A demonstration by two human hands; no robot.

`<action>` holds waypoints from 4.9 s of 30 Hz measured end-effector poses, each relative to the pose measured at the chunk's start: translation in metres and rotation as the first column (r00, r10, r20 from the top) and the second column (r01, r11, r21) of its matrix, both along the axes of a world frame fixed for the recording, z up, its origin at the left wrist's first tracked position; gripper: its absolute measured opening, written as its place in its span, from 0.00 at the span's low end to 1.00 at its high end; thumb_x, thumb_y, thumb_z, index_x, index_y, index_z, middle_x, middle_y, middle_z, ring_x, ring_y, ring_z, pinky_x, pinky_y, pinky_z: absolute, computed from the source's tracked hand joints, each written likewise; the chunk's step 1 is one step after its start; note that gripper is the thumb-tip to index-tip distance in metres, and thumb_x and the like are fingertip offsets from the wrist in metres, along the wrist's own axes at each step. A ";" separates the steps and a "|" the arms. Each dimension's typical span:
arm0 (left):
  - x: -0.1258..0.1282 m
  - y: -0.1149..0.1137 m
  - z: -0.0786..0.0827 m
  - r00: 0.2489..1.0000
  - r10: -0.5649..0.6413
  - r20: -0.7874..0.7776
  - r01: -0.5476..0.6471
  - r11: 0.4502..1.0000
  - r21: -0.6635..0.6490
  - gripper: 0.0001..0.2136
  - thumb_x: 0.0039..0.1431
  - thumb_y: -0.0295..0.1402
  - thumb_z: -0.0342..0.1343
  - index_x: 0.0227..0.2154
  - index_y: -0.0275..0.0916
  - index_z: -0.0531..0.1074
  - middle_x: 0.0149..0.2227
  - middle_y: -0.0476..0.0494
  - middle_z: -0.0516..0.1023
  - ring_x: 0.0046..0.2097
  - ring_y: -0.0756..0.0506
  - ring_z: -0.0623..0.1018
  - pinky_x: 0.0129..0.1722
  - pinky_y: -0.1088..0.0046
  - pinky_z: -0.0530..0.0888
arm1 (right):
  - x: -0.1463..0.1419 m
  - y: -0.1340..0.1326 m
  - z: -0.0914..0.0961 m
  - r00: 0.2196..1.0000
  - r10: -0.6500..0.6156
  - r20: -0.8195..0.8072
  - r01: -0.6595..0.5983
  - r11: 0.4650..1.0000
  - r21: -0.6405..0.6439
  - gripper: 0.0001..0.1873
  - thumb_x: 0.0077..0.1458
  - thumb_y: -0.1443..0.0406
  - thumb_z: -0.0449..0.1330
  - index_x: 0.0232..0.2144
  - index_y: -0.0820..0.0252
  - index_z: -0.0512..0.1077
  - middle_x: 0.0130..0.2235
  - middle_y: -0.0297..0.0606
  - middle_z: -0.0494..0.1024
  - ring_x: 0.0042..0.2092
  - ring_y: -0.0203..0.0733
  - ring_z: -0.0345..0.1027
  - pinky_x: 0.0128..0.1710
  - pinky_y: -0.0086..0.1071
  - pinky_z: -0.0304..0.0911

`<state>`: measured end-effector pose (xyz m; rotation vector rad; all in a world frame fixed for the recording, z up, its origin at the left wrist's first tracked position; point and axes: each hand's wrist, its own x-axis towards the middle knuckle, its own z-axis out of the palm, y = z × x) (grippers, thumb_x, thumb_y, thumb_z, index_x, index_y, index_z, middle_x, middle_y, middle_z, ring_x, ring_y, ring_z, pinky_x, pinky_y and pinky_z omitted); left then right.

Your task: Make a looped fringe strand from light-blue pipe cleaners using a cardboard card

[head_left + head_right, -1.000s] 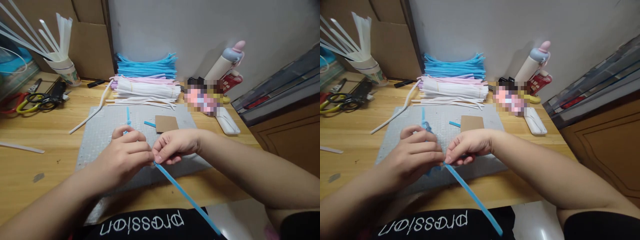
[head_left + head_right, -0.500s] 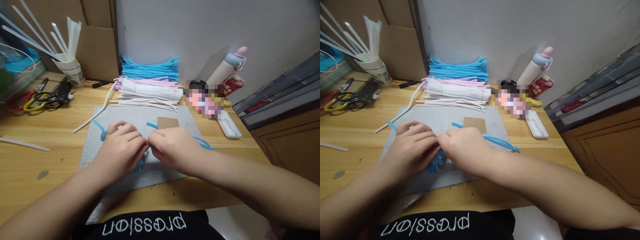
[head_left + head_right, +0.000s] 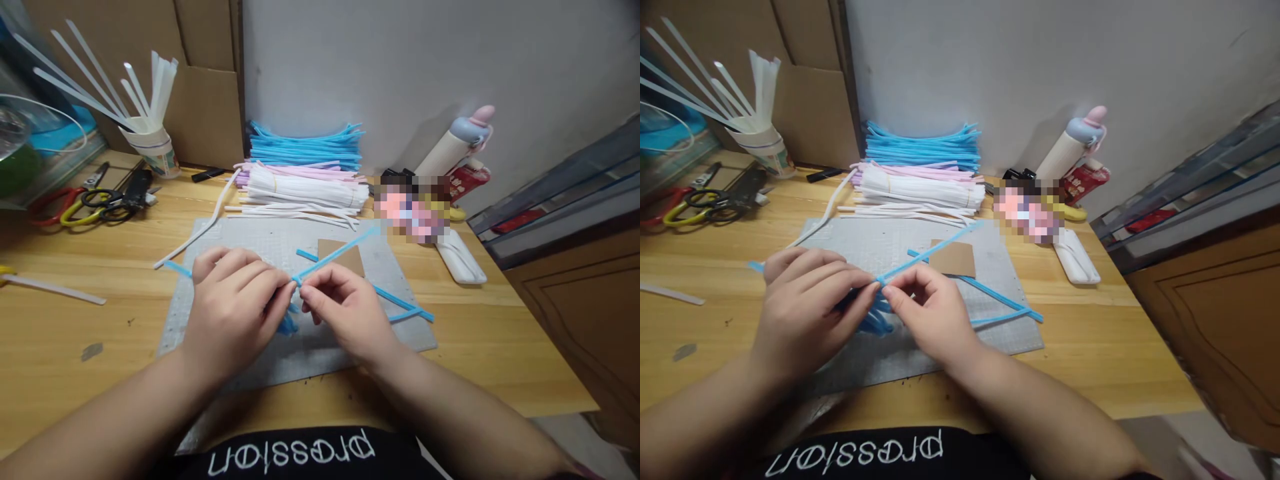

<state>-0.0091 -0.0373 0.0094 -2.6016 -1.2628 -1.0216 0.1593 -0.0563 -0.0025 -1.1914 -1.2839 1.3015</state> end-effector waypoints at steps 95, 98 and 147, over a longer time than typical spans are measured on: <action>-0.061 0.000 -0.048 0.947 -0.182 -0.264 0.039 0.883 -0.468 0.25 0.62 0.46 0.47 0.61 0.49 0.57 0.66 0.46 0.53 0.66 0.38 0.54 0.63 0.51 0.52 | 0.039 -0.003 -0.040 0.396 0.164 0.904 -0.666 0.729 0.159 0.20 0.60 0.66 0.52 0.54 0.58 0.66 0.55 0.49 0.66 0.56 0.50 0.60 0.53 0.47 0.61; -0.054 -0.001 -0.060 0.920 -0.224 -0.321 0.027 0.855 -0.518 0.32 0.60 0.52 0.47 0.64 0.45 0.50 0.68 0.43 0.47 0.67 0.36 0.48 0.63 0.52 0.54 | 0.033 -0.012 -0.044 0.487 0.155 0.859 -0.559 0.811 0.171 0.21 0.59 0.66 0.54 0.55 0.59 0.65 0.55 0.49 0.65 0.57 0.49 0.59 0.55 0.46 0.61; -0.034 -0.012 -0.045 0.830 -0.461 -0.313 0.232 0.797 -0.558 0.19 0.66 0.41 0.43 0.58 0.46 0.62 0.60 0.46 0.66 0.60 0.42 0.66 0.63 0.54 0.51 | 0.044 -0.016 -0.052 0.400 0.147 0.905 -0.664 0.727 0.176 0.20 0.63 0.70 0.48 0.56 0.61 0.64 0.58 0.46 0.67 0.58 0.45 0.60 0.57 0.40 0.60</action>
